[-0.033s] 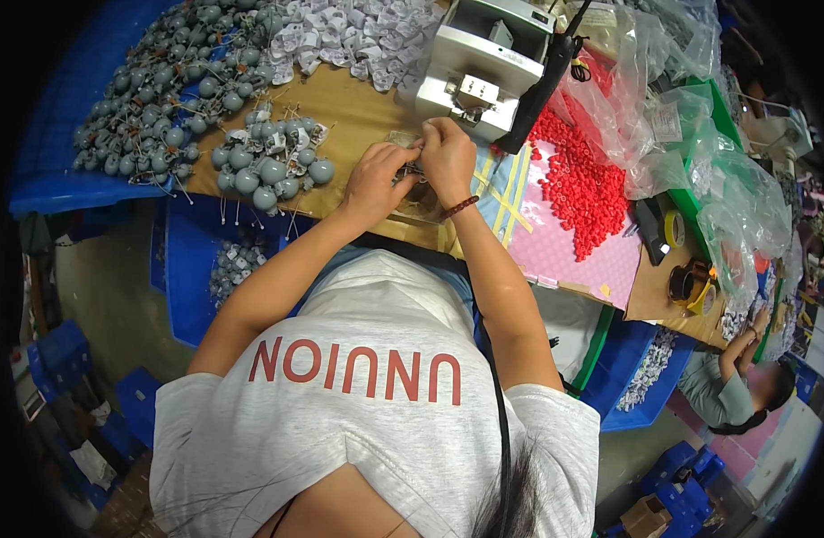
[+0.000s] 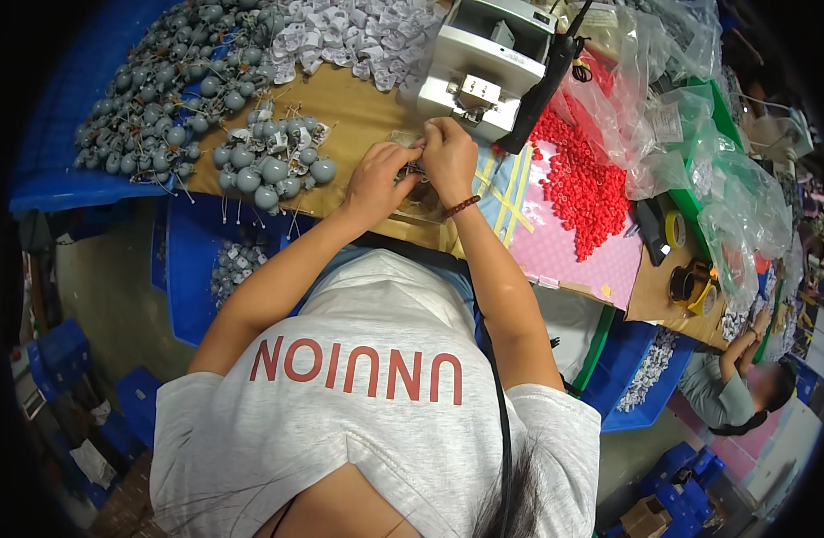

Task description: Glueing plastic components onto decorative light bulbs at a factory workbench.

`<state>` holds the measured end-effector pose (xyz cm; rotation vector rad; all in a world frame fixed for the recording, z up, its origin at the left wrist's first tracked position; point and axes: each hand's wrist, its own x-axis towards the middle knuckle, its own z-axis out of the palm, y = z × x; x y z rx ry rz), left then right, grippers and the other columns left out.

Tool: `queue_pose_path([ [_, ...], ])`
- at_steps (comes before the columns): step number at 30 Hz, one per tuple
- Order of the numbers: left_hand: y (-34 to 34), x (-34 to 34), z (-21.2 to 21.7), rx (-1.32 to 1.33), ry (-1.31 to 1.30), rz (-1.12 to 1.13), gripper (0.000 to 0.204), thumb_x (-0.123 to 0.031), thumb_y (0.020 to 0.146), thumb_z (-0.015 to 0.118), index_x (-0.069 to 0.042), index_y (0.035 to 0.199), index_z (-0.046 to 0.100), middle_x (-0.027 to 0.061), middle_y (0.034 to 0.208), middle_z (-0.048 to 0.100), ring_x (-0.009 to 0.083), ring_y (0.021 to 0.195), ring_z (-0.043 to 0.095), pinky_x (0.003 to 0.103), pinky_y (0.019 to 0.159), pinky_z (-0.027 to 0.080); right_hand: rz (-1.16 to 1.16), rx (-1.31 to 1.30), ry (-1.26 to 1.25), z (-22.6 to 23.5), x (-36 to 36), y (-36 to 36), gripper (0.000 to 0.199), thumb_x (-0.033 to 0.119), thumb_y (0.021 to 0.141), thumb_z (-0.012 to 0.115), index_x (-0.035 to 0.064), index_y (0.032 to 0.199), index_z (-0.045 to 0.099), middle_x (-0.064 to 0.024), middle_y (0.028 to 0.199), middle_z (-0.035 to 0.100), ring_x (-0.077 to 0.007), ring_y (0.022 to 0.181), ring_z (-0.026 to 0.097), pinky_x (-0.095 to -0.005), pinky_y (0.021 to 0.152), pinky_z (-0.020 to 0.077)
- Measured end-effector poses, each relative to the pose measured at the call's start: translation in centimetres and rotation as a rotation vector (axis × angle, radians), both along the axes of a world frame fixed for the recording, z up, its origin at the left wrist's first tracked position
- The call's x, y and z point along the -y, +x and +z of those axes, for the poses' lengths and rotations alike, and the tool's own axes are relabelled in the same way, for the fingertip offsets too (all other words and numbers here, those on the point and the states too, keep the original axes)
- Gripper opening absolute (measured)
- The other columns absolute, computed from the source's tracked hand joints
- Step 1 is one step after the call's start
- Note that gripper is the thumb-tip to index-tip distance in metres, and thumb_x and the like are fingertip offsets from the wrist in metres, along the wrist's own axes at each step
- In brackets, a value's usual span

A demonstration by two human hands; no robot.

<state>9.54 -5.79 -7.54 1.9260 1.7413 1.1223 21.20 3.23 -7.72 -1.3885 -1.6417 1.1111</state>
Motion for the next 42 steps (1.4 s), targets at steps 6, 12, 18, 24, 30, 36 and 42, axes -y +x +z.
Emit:
queue_pose_path([
  [6,0.0,0.1,0.2,0.01,0.013,-0.002,0.037,-0.006,0.073,0.075,-0.004,0.109,0.063,0.0127,0.103,0.065,0.0333,0.103,0.058,0.042,0.09,0.047,-0.014,0.009,-0.011,0.0,0.1,0.0,0.019,0.015,0.092,0.059,-0.001,0.094,0.069,-0.0115,0.07,0.071,-0.0217,0.064,0.07,-0.032,0.063,0.0531],
  [12,-0.1,0.3,0.5,0.01,0.033,0.001,0.037,-0.006,0.073,0.074,-0.005,0.108,0.064,0.0128,0.103,0.065,0.0332,0.104,0.058,0.041,0.089,0.047,-0.017,0.011,-0.002,0.2,0.1,-0.1,0.02,0.014,0.092,0.059,-0.0032,0.093,0.069,-0.0114,0.068,0.071,-0.0189,0.063,0.07,-0.0302,0.06,0.0526],
  [18,-0.5,0.4,-0.1,0.018,0.029,-0.006,0.036,-0.008,0.076,0.075,-0.005,0.11,0.063,0.0125,0.103,0.065,0.0317,0.102,0.06,0.04,0.088,0.049,0.128,-0.217,-0.078,-1.3,-0.7,0.9,0.021,0.016,0.095,0.06,-0.0026,0.101,0.068,-0.0089,0.082,0.072,-0.0137,0.069,0.067,-0.0265,0.061,0.0505],
  [24,-4.6,1.6,5.0,0.236,-0.096,0.279,0.045,-0.014,0.085,0.07,-0.008,0.126,0.054,0.0154,0.109,0.063,0.0345,0.098,0.063,0.041,0.084,0.05,0.266,-0.223,-0.151,3.5,-0.3,6.5,0.034,0.02,0.098,0.058,0.0002,0.125,0.059,-0.0062,0.105,0.071,-0.0077,0.076,0.062,-0.02,0.06,0.0446],
  [30,-12.8,1.3,6.6,-0.529,-0.196,0.435,0.03,-0.019,0.086,0.067,-0.012,0.116,0.066,0.0094,0.118,0.061,0.031,0.118,0.05,0.042,0.096,0.043,0.084,0.179,0.249,1.3,-4.5,14.8,0.02,0.011,0.093,0.063,0.0031,0.11,0.067,-0.0102,0.097,0.07,-0.0185,0.082,0.066,-0.0299,0.069,0.0514],
  [36,-14.4,-2.7,7.8,-0.824,-0.487,0.298,0.029,-0.026,0.085,0.067,-0.013,0.112,0.068,0.0084,0.123,0.06,0.0324,0.122,0.049,0.047,0.097,0.044,0.083,0.791,0.487,-1.2,-7.4,19.6,0.024,0.009,0.087,0.062,0.0082,0.11,0.067,-0.0127,0.104,0.064,-0.032,0.098,0.061,-0.0409,0.08,0.0511],
  [42,-12.4,-11.2,3.0,-0.444,-0.302,0.219,0.032,-0.025,0.082,0.07,-0.009,0.109,0.064,0.0153,0.105,0.065,0.0376,0.102,0.061,0.045,0.087,0.049,0.106,0.847,0.504,-2.5,-8.4,19.8,0.016,0.01,0.085,0.063,0.0069,0.1,0.068,-0.012,0.099,0.062,-0.0313,0.096,0.061,-0.0406,0.078,0.0511],
])
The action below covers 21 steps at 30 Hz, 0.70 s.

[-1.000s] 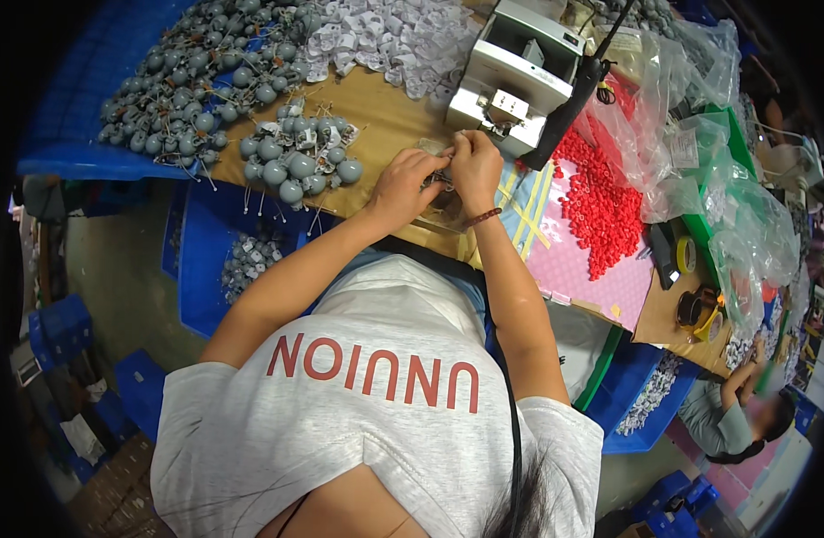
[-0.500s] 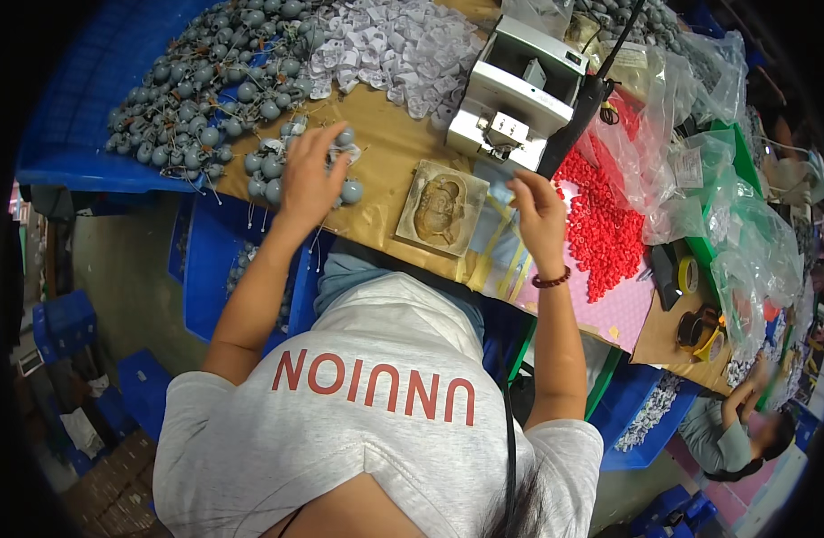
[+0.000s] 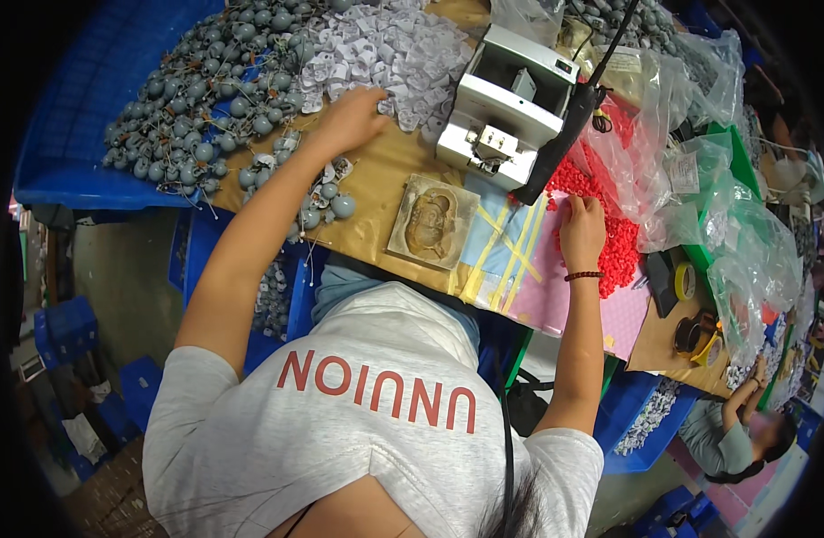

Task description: Glueing plastic components onto decorative light bulbs at a factory workbench.

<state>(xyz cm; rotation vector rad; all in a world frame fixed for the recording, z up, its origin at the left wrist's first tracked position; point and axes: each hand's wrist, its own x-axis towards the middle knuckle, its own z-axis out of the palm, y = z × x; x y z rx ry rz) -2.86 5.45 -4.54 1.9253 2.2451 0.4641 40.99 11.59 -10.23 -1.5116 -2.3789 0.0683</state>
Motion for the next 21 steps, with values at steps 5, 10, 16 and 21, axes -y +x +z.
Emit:
queue_pose_path([
  [5,0.7,-1.7,-2.4,0.078,0.018,0.083,0.03,-0.02,0.082,0.07,-0.007,0.107,0.064,0.0164,0.102,0.065,0.0372,0.097,0.063,0.047,0.082,0.051,0.034,-0.068,0.012,0.0,-0.4,0.4,0.012,0.007,0.083,0.064,0.0057,0.094,0.068,-0.0119,0.098,0.063,-0.0297,0.094,0.061,-0.0388,0.079,0.0514],
  [10,1.2,1.8,0.5,0.234,0.136,-0.064,0.018,-0.011,0.084,0.064,-0.004,0.1,0.06,0.0148,0.102,0.062,0.0381,0.092,0.062,0.045,0.08,0.051,-0.149,-0.619,-0.304,0.5,0.1,1.0,0.007,0.003,0.085,0.067,0.0021,0.093,0.066,-0.0071,0.091,0.068,-0.0159,0.081,0.065,-0.0282,0.072,0.0523],
  [16,8.1,7.5,1.4,0.336,0.167,-0.641,0.015,-0.008,0.08,0.064,-0.007,0.095,0.061,0.0088,0.093,0.061,0.0306,0.096,0.06,0.039,0.08,0.05,-0.033,-1.052,-0.612,3.1,2.8,-3.4,0.011,0.0,0.087,0.071,0.0009,0.096,0.064,-0.0015,0.088,0.066,-0.0067,0.078,0.061,-0.0208,0.071,0.0498],
  [21,8.9,8.1,-0.6,0.176,0.205,-0.819,0.014,-0.011,0.077,0.067,-0.009,0.09,0.062,0.0041,0.091,0.061,0.0246,0.101,0.058,0.038,0.082,0.048,0.109,-1.085,-0.69,4.5,5.3,-6.4,0.01,-0.001,0.087,0.07,0.0011,0.096,0.065,-0.001,0.088,0.066,-0.0068,0.08,0.062,-0.0206,0.072,0.0498],
])
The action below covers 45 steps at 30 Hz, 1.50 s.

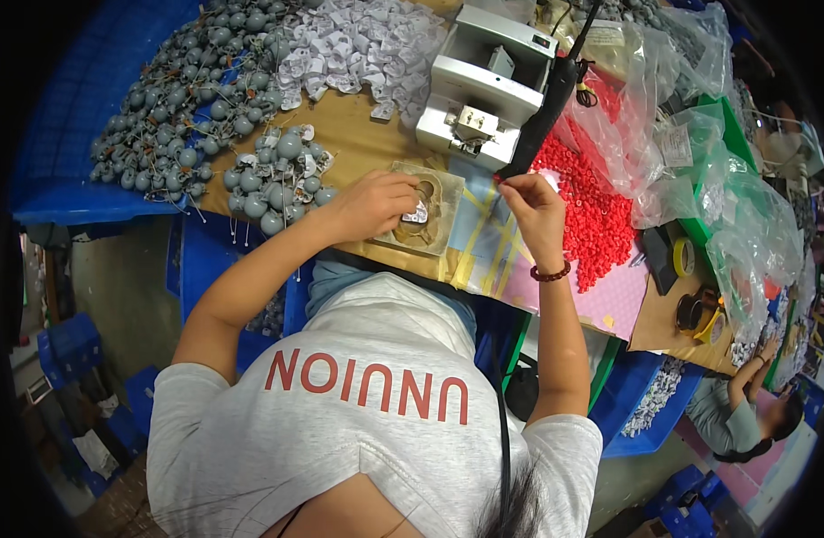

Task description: Glueing plastic components onto decorative light bulbs at a factory workbench.

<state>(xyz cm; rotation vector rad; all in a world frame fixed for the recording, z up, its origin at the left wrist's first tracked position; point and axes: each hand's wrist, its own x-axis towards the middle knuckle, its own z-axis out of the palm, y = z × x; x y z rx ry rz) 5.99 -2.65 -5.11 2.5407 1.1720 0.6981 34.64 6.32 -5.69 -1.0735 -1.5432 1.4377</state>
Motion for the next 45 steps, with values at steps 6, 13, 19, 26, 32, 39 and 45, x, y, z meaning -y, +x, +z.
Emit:
queue_pose_path([
  [6,1.7,0.3,-0.4,-0.038,-0.085,0.248,0.028,-0.019,0.074,0.074,-0.009,0.096,0.062,0.005,0.109,0.062,0.0273,0.118,0.055,0.044,0.093,0.044,0.168,0.256,0.443,0.7,3.3,-4.4,0.014,0.003,0.079,0.075,0.0027,0.09,0.066,-0.0048,0.083,0.068,-0.0164,0.073,0.063,-0.0284,0.066,0.0483],
  [13,-0.8,0.5,1.7,0.197,-0.272,0.343,0.048,-0.024,0.077,0.076,-0.008,0.119,0.059,0.012,0.123,0.057,0.034,0.121,0.051,0.043,0.097,0.043,0.365,0.48,0.978,-0.4,4.1,-8.9,0.013,0.011,0.075,0.072,0.0094,0.085,0.063,-0.0045,0.093,0.063,-0.0271,0.092,0.057,-0.0402,0.076,0.0459],
  [19,-14.4,-1.6,3.5,0.044,-0.147,0.83,0.031,-0.017,0.085,0.068,-0.005,0.113,0.065,0.0163,0.111,0.065,0.0336,0.107,0.061,0.041,0.093,0.047,0.349,0.602,1.01,0.3,5.5,-8.5,0.021,0.012,0.078,0.072,0.0102,0.098,0.065,-0.0044,0.103,0.063,-0.0264,0.099,0.056,-0.0397,0.08,0.044],
  [26,-23.9,-1.8,3.1,-0.387,0.054,1.055,0.03,-0.005,0.085,0.059,-0.019,0.111,0.068,0.012,0.098,0.064,0.0349,0.093,0.061,0.045,0.085,0.049,0.32,0.601,0.953,-1.5,5.7,-8.8,0.025,0.009,0.078,0.073,0.0098,0.101,0.066,-0.0046,0.103,0.064,-0.0263,0.101,0.057,-0.0395,0.082,0.0434],
  [32,-23.3,-3.3,5.2,-0.006,-0.036,0.993,0.03,-0.011,0.092,0.057,-0.017,0.119,0.067,0.0088,0.099,0.068,0.0269,0.093,0.067,0.037,0.081,0.053,0.243,0.437,0.682,-0.6,5.0,-8.0,0.022,0.003,0.08,0.072,0.0047,0.101,0.066,-0.01,0.103,0.064,-0.0299,0.098,0.059,-0.0386,0.082,0.0472],
  [39,-13.2,-2.7,12.7,0.993,-0.438,0.425,0.038,-0.018,0.102,0.047,-0.005,0.137,0.052,0.0025,0.093,0.066,0.0168,0.089,0.066,0.032,0.082,0.055,0.084,0.196,0.648,5.9,2.2,-8.7,0.018,-0.002,0.086,0.066,-0.0008,0.104,0.066,-0.0136,0.104,0.066,-0.0236,0.09,0.064,-0.0309,0.078,0.0507],
  [45,-2.7,-0.6,12.8,1.403,-1.191,-0.021,0.052,-0.015,0.1,0.044,-0.001,0.148,0.029,0.0006,0.078,0.05,0.018,0.071,0.064,0.038,0.077,0.057,0.262,-0.117,0.242,11.3,1.0,-10.4,0.027,0.001,0.091,0.063,-0.0018,0.118,0.06,-0.0084,0.111,0.063,-0.0164,0.102,0.061,-0.0278,0.09,0.0472],
])
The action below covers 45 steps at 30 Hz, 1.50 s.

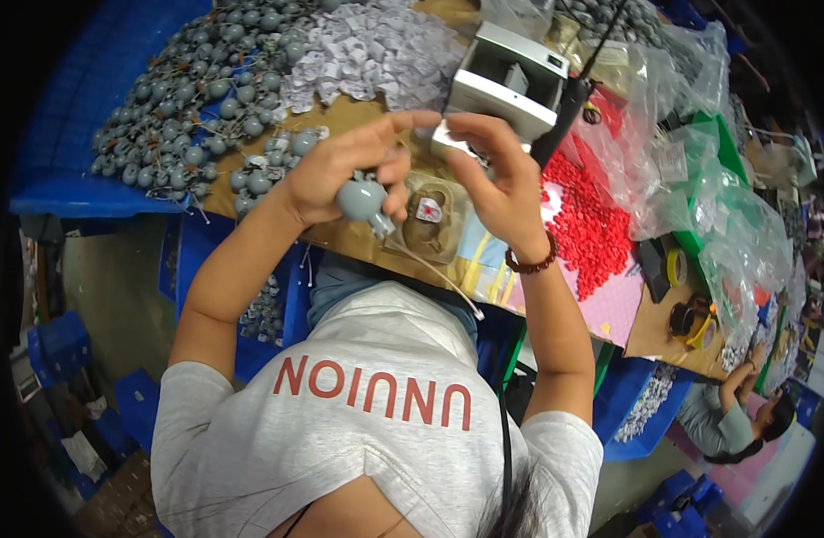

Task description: Glueing plastic components onto decorative light bulbs at a factory workbench.

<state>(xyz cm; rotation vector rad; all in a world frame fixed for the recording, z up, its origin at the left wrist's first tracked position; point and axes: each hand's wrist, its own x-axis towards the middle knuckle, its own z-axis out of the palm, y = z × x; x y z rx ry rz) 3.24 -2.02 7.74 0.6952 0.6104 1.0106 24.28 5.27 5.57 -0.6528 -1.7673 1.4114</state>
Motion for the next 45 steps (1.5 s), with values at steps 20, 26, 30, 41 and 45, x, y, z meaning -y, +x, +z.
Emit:
queue_pose_path([
  [20,5.5,7.3,-11.3,-1.041,0.21,0.392,0.032,-0.012,0.083,0.071,-0.005,0.112,0.061,0.0101,0.108,0.063,0.0258,0.098,0.06,0.035,0.085,0.048,0.006,0.566,0.528,-9.3,4.3,2.4,0.018,-0.001,0.082,0.066,0.0037,0.099,0.067,-0.0124,0.096,0.066,-0.0321,0.079,0.067,-0.0379,0.067,0.0543],
  [26,5.7,7.2,-11.8,-1.314,0.517,0.417,0.034,-0.007,0.077,0.069,-0.006,0.11,0.062,0.0123,0.11,0.06,0.0327,0.105,0.053,0.041,0.091,0.045,-0.022,0.575,0.73,-10.1,3.6,1.5,0.021,0.0,0.078,0.068,0.0058,0.098,0.068,-0.0099,0.094,0.064,-0.0297,0.082,0.065,-0.0377,0.067,0.0539],
  [30,5.7,7.0,-12.5,-1.319,0.507,0.404,0.033,-0.007,0.076,0.068,-0.007,0.109,0.063,0.0109,0.108,0.059,0.0329,0.104,0.053,0.041,0.09,0.045,0.026,0.587,0.774,-10.5,3.3,1.5,0.026,0.001,0.074,0.069,0.0067,0.1,0.068,-0.0089,0.092,0.063,-0.029,0.084,0.063,-0.0379,0.067,0.0533],
  [41,5.5,6.6,-11.9,-1.422,0.481,0.351,0.034,-0.003,0.078,0.064,-0.006,0.112,0.062,0.0113,0.116,0.057,0.0334,0.11,0.051,0.042,0.094,0.044,0.123,0.677,0.86,-10.3,3.9,2.3,0.028,0.009,0.075,0.064,0.0045,0.102,0.067,-0.0058,0.095,0.06,-0.023,0.09,0.06,-0.0334,0.07,0.0525],
  [45,6.3,5.8,-12.2,-1.638,0.621,0.33,0.045,-0.003,0.075,0.065,-0.007,0.119,0.061,0.0093,0.123,0.055,0.0323,0.116,0.05,0.043,0.094,0.043,0.171,0.728,0.831,-10.2,4.2,2.4,0.028,0.007,0.074,0.063,0.0017,0.102,0.067,-0.0063,0.098,0.061,-0.0238,0.093,0.059,-0.0346,0.073,0.0528],
])
